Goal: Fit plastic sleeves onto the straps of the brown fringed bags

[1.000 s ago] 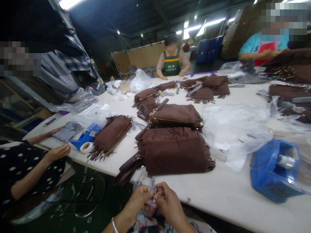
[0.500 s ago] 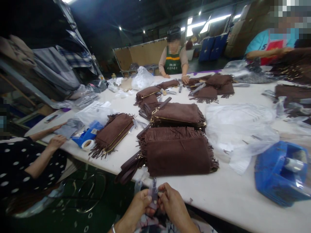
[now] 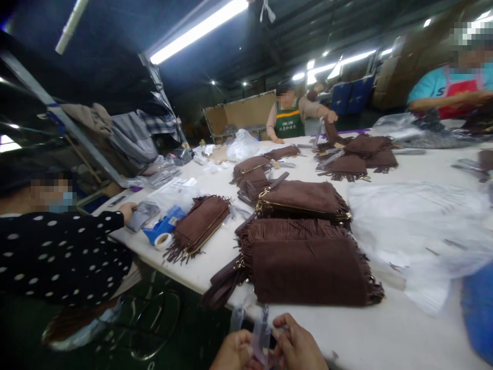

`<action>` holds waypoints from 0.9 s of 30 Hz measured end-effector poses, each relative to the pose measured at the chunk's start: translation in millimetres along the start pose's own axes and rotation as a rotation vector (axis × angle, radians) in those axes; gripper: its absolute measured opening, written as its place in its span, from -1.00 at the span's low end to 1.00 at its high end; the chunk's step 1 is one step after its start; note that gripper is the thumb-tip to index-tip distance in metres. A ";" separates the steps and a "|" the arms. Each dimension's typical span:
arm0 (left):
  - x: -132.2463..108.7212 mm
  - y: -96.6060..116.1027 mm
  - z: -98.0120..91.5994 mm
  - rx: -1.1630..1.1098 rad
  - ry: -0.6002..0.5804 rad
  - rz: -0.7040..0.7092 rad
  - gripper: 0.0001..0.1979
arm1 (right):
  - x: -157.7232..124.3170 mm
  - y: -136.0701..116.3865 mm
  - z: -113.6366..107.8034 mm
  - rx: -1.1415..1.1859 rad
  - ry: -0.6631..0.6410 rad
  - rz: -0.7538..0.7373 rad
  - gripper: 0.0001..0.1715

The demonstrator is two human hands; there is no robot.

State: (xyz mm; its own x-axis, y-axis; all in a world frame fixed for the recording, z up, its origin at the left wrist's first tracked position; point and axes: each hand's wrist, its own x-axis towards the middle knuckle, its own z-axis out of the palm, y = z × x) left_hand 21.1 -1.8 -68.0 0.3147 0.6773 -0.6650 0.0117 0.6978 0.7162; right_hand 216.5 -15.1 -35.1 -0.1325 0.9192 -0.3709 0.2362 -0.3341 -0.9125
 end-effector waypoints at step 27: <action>-36.8 86.7 18.6 0.302 0.190 0.339 -0.79 | 10.2 -36.4 -19.8 1.144 0.433 0.234 -0.60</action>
State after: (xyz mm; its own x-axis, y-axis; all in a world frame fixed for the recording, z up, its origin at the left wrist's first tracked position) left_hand 28.2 29.4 22.5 0.1704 0.9048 -0.3902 0.2219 0.3506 0.9099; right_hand 225.6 10.6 -2.2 0.1791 0.7337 -0.6555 -0.7908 -0.2890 -0.5395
